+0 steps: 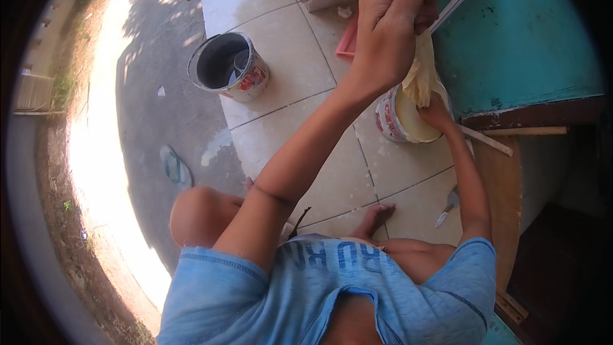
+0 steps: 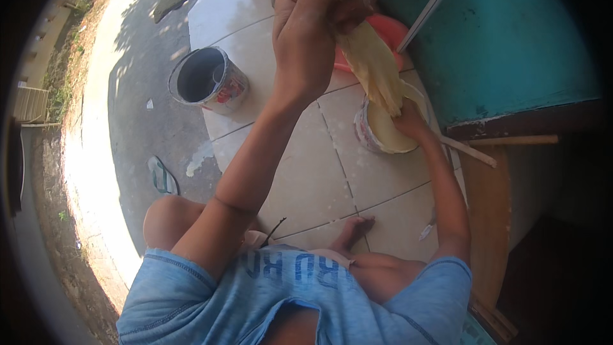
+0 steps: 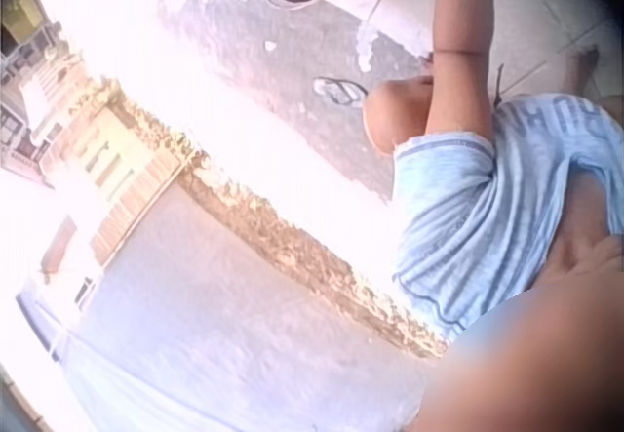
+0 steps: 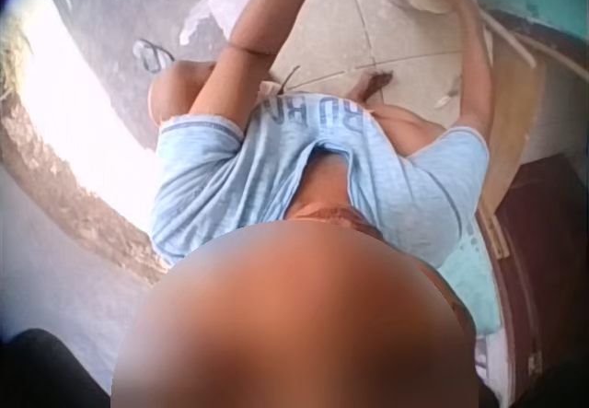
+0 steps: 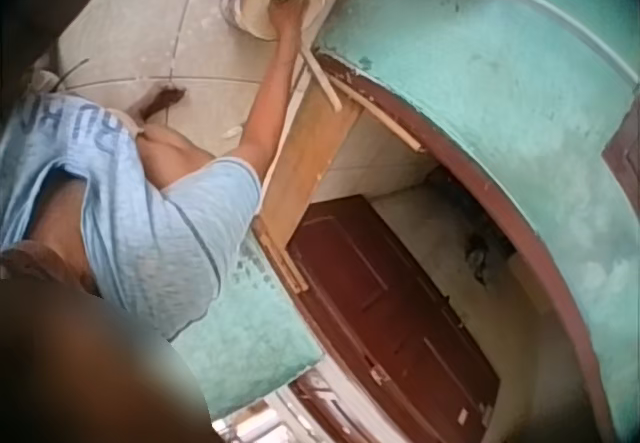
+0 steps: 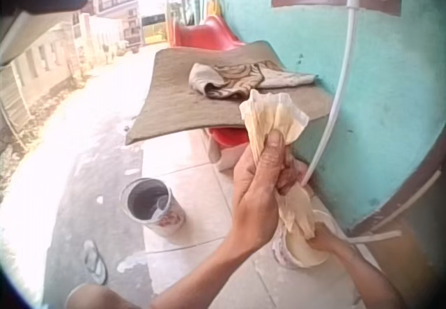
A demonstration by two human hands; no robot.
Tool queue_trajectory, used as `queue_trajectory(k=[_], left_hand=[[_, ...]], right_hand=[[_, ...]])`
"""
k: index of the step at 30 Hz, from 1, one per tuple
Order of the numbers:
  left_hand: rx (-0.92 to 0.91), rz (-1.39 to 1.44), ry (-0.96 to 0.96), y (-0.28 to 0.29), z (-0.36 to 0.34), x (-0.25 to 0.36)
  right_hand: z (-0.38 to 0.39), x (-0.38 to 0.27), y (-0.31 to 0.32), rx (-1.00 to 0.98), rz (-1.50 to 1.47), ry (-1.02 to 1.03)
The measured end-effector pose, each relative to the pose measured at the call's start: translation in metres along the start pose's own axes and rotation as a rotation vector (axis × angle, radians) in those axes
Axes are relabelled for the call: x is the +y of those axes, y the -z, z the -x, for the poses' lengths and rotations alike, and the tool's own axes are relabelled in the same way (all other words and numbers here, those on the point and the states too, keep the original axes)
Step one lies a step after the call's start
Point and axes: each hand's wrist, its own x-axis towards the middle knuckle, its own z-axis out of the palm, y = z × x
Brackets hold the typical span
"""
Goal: The person sits on a tiled floor and stirs a bucket of yellow paint with a stick. They then pick up a paint tray and pour paint from the bucket into the tray using the stick to guide the flow. The person also handles a rag and a paint roller during the preparation.
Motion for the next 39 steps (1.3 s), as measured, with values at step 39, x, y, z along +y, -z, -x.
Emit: queue_trajectory(k=[39], left_hand=[[0.306,0.350,0.545,0.183,0.126,-0.112]], right_hand=[[-0.070,-0.149,-0.030,0.239,-0.084,0.409]])
